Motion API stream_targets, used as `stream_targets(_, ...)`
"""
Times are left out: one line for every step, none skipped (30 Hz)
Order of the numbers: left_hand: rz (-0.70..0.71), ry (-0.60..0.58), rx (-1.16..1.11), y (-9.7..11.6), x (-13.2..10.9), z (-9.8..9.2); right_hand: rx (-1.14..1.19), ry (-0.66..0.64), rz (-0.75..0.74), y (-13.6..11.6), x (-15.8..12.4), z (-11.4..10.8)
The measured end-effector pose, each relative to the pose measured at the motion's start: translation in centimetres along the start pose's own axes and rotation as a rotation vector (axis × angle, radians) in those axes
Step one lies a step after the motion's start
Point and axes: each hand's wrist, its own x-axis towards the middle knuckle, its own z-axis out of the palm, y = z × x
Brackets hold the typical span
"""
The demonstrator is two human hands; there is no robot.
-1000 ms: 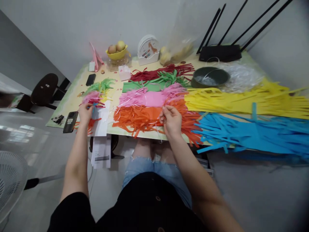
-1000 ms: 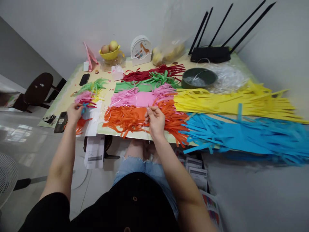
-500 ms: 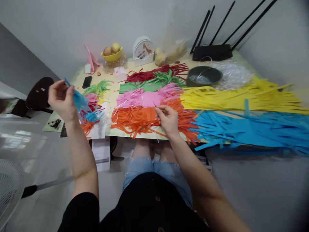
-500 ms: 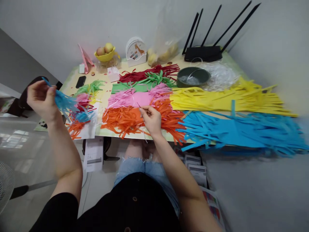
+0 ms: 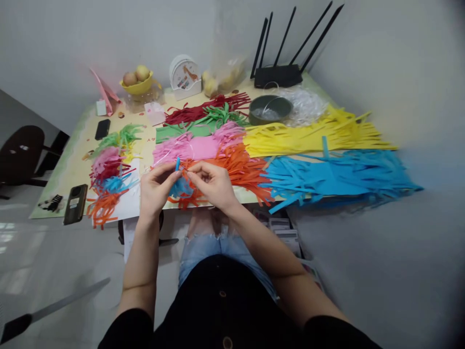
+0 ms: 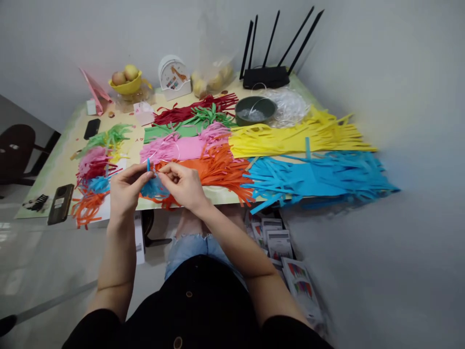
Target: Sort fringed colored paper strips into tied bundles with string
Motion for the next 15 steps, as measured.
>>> stream_targets(0.003,0.006,0.004,0.0,-0.1,0.1,0.014,-0.006,0.005,0.0,0.0,-0.1)
stream_targets(0.006,0.011,0.01,-0.1,-0.2,0.1,0.025,-0.008,0.008,0.0,0.0,-0.1)
stream_targets(0.011,0.013,0.016,-0.1,-0.2,0.2,0.031,-0.009,0.01,-0.1,-0.1,-0.2)
stream_targets(0.016,0.011,0.021,-0.2,-0.3,0.3,0.032,-0.011,0.016,-0.2,-0.1,-0.2)
stream_targets(0.022,0.008,0.024,-0.2,-0.4,0.3,0.032,-0.015,0.024,-0.3,-0.1,-0.2)
stream_targets(0.032,0.007,0.027,-0.3,-0.4,0.3,0.033,-0.02,0.033,-0.3,-0.1,-0.2)
stream_targets(0.048,0.007,0.036,-0.3,-0.4,0.4,0.036,-0.026,0.042,-0.4,0.0,-0.2)
stream_targets(0.072,0.003,0.057,-0.3,-0.5,0.4,0.042,-0.033,0.051,-0.4,0.0,-0.3)
stream_targets(0.105,-0.007,0.093,-0.3,-0.5,0.4,0.05,-0.039,0.06,-0.3,0.1,-0.3)
stream_targets(0.149,-0.025,0.147,-0.2,-0.6,0.4,0.063,-0.048,0.071,-0.2,0.1,-0.3)
stream_targets(0.199,-0.043,0.217,-0.2,-0.6,0.3,0.081,-0.061,0.086,0.0,0.2,-0.3)
stream_targets(0.253,-0.059,0.297,-0.1,-0.7,0.3,0.107,-0.076,0.108,0.2,0.3,-0.3)
stream_targets(0.302,-0.073,0.382,-0.1,-0.7,0.2,0.142,-0.094,0.138,0.4,0.4,-0.4)
stream_targets(0.342,-0.089,0.463,0.0,-0.7,0.1,0.184,-0.112,0.17,0.7,0.5,-0.4)
stream_targets(0.369,-0.109,0.534,0.0,-0.6,0.1,0.229,-0.13,0.199,0.9,0.7,-0.5)
